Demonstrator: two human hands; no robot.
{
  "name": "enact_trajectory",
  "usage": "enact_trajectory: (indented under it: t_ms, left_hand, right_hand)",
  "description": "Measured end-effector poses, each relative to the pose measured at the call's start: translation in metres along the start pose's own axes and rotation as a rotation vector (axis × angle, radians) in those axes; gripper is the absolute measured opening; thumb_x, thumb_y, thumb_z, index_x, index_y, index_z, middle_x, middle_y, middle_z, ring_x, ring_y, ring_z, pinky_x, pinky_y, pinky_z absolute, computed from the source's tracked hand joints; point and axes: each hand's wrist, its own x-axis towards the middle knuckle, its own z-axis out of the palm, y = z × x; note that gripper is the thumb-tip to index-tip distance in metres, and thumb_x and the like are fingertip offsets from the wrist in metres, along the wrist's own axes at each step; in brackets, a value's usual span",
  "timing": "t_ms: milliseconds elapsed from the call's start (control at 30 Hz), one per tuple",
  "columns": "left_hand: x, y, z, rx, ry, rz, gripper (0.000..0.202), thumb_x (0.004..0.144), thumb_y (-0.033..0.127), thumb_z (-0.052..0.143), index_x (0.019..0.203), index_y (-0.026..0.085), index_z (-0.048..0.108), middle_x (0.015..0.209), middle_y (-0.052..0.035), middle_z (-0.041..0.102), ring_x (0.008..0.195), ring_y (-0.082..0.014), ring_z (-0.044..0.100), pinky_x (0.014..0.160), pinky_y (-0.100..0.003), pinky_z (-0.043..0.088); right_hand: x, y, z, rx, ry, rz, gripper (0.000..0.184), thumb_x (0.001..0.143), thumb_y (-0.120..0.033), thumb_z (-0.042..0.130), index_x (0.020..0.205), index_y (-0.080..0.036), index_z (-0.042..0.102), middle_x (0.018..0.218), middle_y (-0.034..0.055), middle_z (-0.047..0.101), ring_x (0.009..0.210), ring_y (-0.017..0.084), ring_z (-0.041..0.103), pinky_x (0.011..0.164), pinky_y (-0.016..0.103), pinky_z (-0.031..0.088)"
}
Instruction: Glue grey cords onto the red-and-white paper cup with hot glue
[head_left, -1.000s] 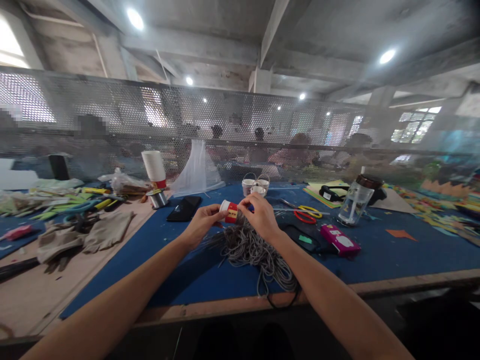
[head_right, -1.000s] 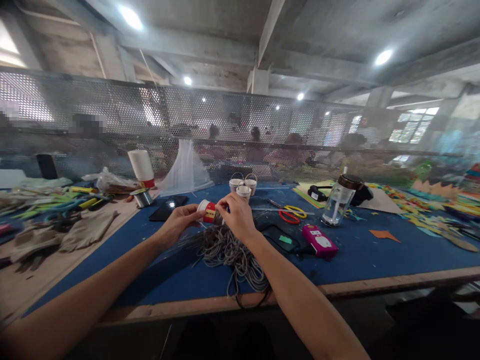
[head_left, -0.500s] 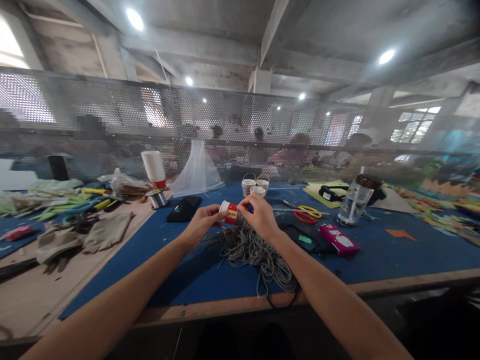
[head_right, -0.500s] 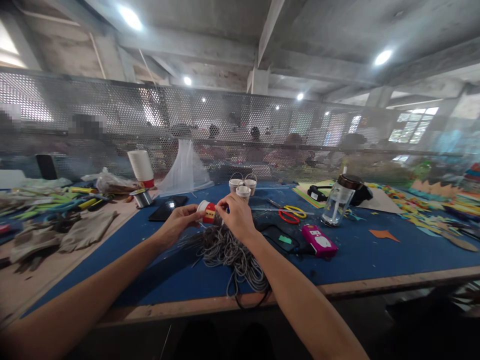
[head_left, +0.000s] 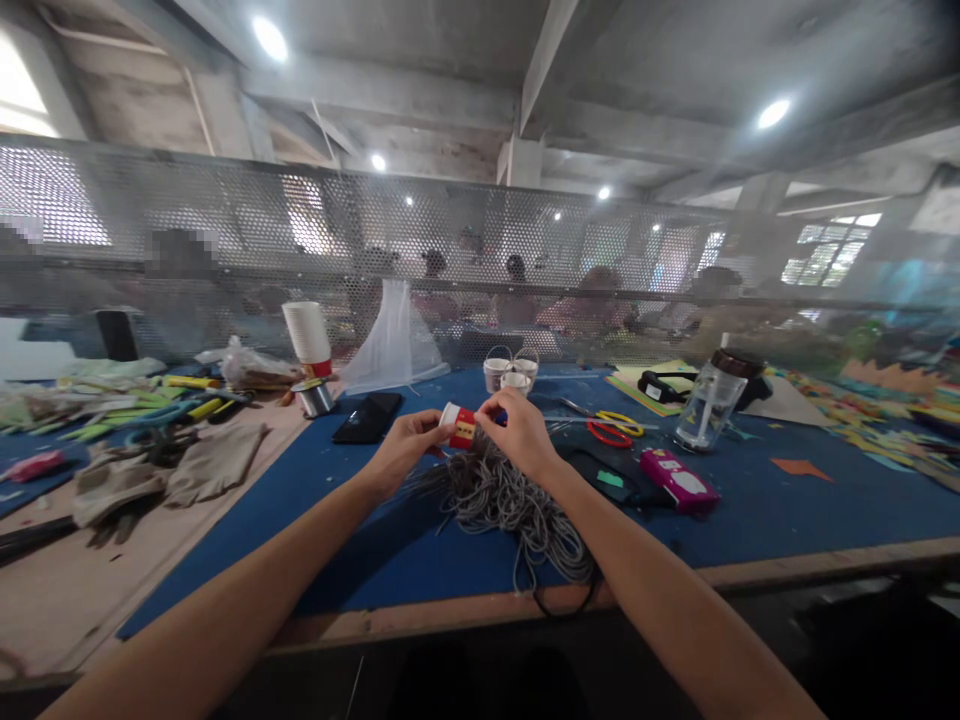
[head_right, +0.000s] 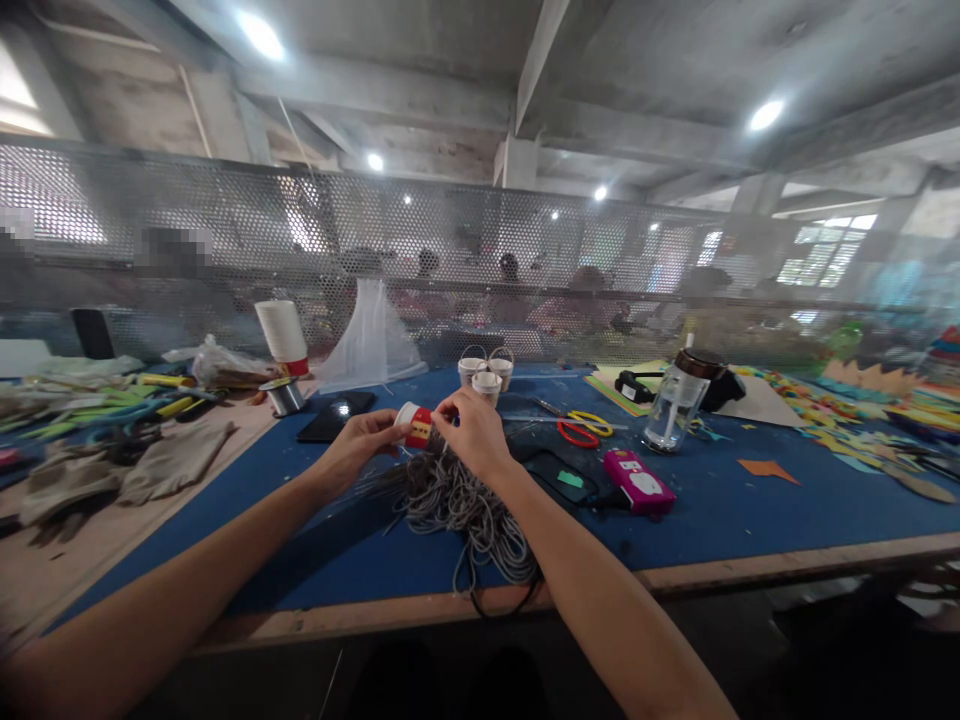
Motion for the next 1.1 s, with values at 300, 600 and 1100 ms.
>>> enact_trajectory:
  t_ms: [300, 600, 1100]
  left_hand:
    - [-0.0002, -0.0007, -0.0005, 0.025, -0.012, 0.011, 0.034, 0.078, 0.048, 0.07, 0.09, 0.016, 0.073, 0.082, -0.0056, 0.069, 0.071, -0.0169, 0.059, 0.064, -0.027, 0.044]
    - [-0.001, 0.0013, 0.001, 0.022, -0.006, -0.006, 0.036, 0.075, 0.05, 0.071, 0.088, 0.016, 0.074, 0.082, -0.0062, 0.071, 0.071, -0.0178, 0.059, 0.064, -0.027, 0.044]
    - [-0.0005, -0.0019, -0.0001, 0.02, -0.007, -0.01, 0.038, 0.076, 0.05, 0.071, 0.092, 0.015, 0.073, 0.087, -0.0078, 0.071, 0.075, -0.0191, 0.061, 0.065, -0.027, 0.045]
  right_hand:
    - [0.0008, 0.0042, 0.0035, 0.002, -0.004, 0.024, 0.005, 0.086, -0.022, 0.062, 0.083, -0.019, 0.062, 0.086, 0.0025, 0.061, 0.079, 0.015, 0.059, 0.072, 0.026, 0.046]
    - [0.0009, 0.0026, 0.0034, 0.017, -0.011, 0.04, 0.005, 0.086, -0.022, 0.062, 0.082, -0.019, 0.062, 0.085, 0.0021, 0.061, 0.077, 0.014, 0.059, 0.07, 0.025, 0.046]
    - [0.0008, 0.0052, 0.0043, 0.02, -0.017, 0.056, 0.006, 0.086, -0.024, 0.061, 0.082, -0.019, 0.063, 0.085, 0.0021, 0.063, 0.076, 0.014, 0.059, 0.069, 0.025, 0.046]
